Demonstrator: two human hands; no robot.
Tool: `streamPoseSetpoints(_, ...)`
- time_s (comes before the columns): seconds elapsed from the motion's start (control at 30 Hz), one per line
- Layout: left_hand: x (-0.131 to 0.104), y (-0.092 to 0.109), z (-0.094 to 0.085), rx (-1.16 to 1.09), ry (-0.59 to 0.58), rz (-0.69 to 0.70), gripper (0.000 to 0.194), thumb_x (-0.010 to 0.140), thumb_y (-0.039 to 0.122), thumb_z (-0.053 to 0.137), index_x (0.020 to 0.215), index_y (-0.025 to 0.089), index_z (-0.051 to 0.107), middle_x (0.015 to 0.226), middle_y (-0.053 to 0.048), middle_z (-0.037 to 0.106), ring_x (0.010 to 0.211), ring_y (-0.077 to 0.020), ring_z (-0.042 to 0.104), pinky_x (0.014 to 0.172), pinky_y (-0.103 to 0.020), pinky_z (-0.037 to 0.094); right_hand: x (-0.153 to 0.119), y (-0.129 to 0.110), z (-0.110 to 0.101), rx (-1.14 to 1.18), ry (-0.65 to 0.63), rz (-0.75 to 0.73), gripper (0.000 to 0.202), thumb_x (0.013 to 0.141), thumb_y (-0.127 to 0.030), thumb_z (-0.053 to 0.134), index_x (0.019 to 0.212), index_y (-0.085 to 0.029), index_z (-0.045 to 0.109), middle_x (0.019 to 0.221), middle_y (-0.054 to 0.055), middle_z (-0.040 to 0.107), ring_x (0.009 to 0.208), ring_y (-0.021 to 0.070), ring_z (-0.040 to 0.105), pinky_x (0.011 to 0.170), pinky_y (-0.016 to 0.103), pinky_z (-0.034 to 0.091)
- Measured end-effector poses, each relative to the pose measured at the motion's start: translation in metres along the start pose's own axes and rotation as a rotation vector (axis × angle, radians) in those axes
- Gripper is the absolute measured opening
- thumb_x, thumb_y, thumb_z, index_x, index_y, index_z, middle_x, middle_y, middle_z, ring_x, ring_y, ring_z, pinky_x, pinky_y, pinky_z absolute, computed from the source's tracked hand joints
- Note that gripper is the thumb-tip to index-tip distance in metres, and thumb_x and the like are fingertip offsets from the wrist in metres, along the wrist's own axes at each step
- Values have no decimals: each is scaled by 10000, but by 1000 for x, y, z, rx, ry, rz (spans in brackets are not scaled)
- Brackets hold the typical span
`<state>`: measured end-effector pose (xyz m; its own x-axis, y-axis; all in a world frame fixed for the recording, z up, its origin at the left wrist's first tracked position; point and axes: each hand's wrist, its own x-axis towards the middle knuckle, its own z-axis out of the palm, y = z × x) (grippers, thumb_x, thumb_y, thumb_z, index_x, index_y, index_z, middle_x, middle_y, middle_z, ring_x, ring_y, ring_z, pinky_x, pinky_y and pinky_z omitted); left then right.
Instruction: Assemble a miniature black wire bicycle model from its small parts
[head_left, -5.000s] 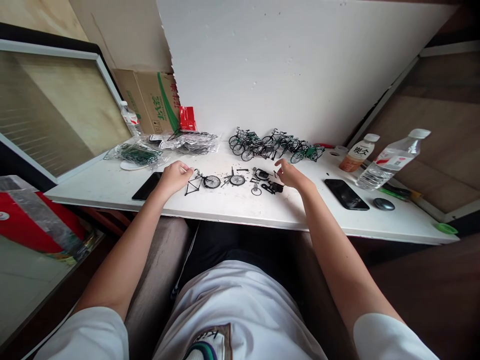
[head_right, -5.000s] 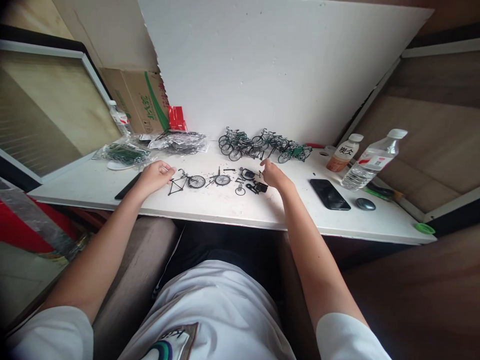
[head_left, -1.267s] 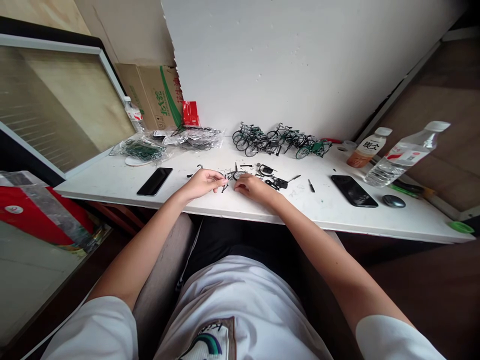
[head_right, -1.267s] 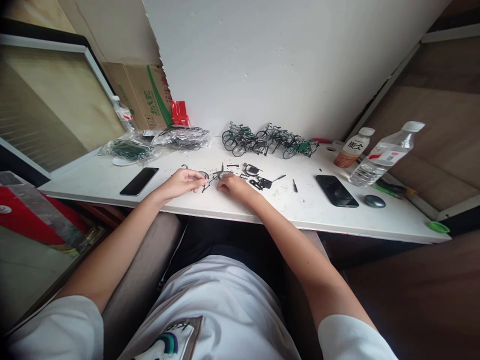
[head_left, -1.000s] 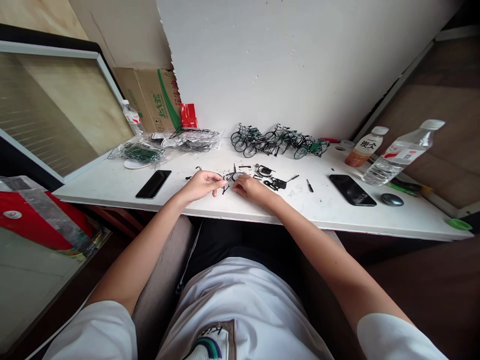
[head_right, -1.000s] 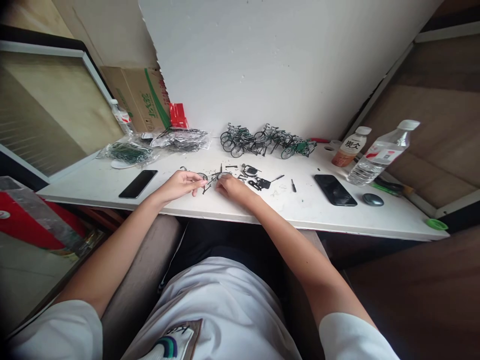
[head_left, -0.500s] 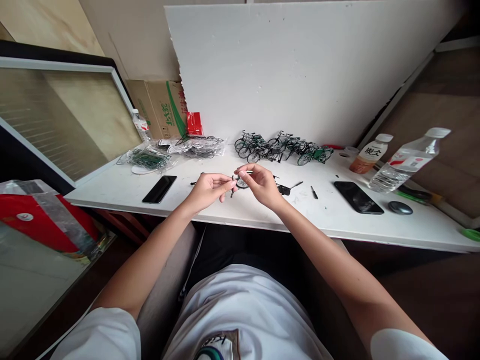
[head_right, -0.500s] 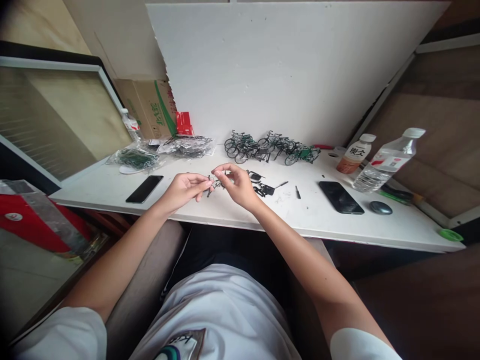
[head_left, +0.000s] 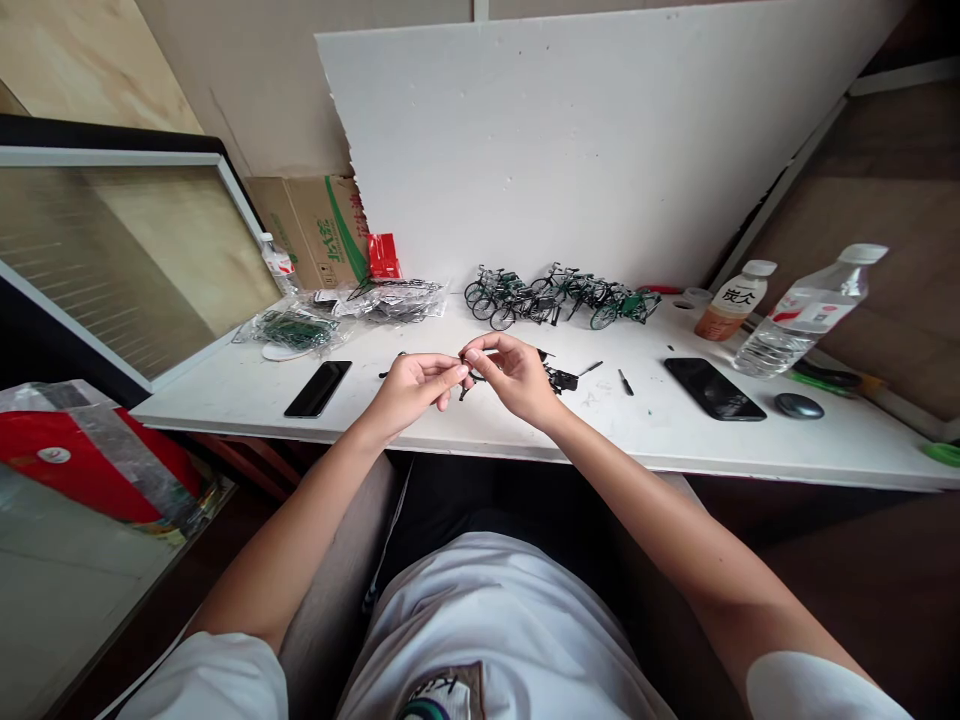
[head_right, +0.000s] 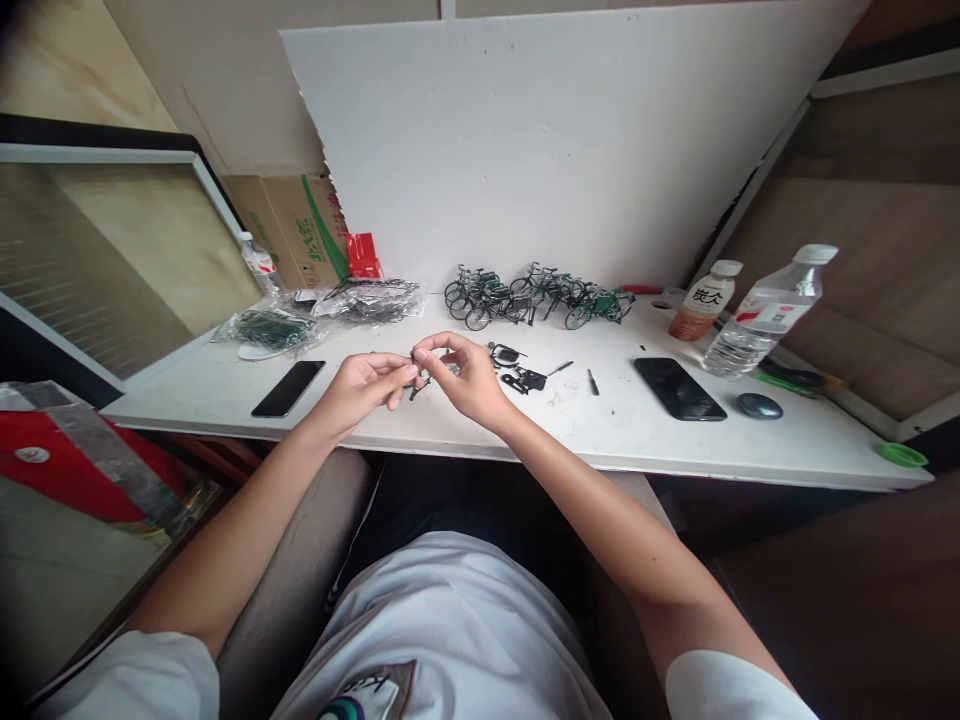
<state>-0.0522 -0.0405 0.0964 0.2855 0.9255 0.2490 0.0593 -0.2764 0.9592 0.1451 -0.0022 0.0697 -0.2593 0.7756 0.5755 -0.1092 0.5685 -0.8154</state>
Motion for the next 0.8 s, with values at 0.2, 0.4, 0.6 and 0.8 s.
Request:
streamPoseSetpoints(0.2, -4, 7, 4, 16, 16, 39, 408, 868, 540, 850, 954, 142, 821, 932, -106, 808, 550, -80, 516, 574, -262, 472, 0, -4, -1, -5, 4, 6, 383, 945, -589, 797, 1041, -219, 772, 999, 67, 781, 944, 207, 757, 770, 325, 640)
streamPoseSetpoints(0.4, -7, 7, 7, 31, 45, 84, 399, 897, 531, 835, 997, 145, 832, 935, -97, 810, 568, -86, 543, 595, -267, 496, 1, -9, 0, 64, 10, 11, 403, 918, -602, 821, 1030, -217, 781, 973, 62, 775, 898, 204, 747, 750, 334, 636)
streamPoseSetpoints(0.6, -9, 8, 9, 59, 90, 126, 403, 909, 515, 830, 1032, 132, 831, 941, -101, 811, 559, -84, 554, 569, -259, 502, -1, -11, 2, 68, 26, -1, 392, 931, -588, 812, 1030, -209, 791, 1023, 71, 782, 872, 194, 731, 728, 333, 623)
streamPoseSetpoints(0.8, -12, 11, 12, 108, 127, 118, 411, 906, 524, 826, 1044, 137, 837, 914, -100, 813, 553, -93, 563, 549, -258, 501, -1, -10, 2, -32, 56, -58, 352, 950, -576, 797, 1010, -230, 799, 1010, 66, 796, 963, 227, 746, 842, 379, 618)
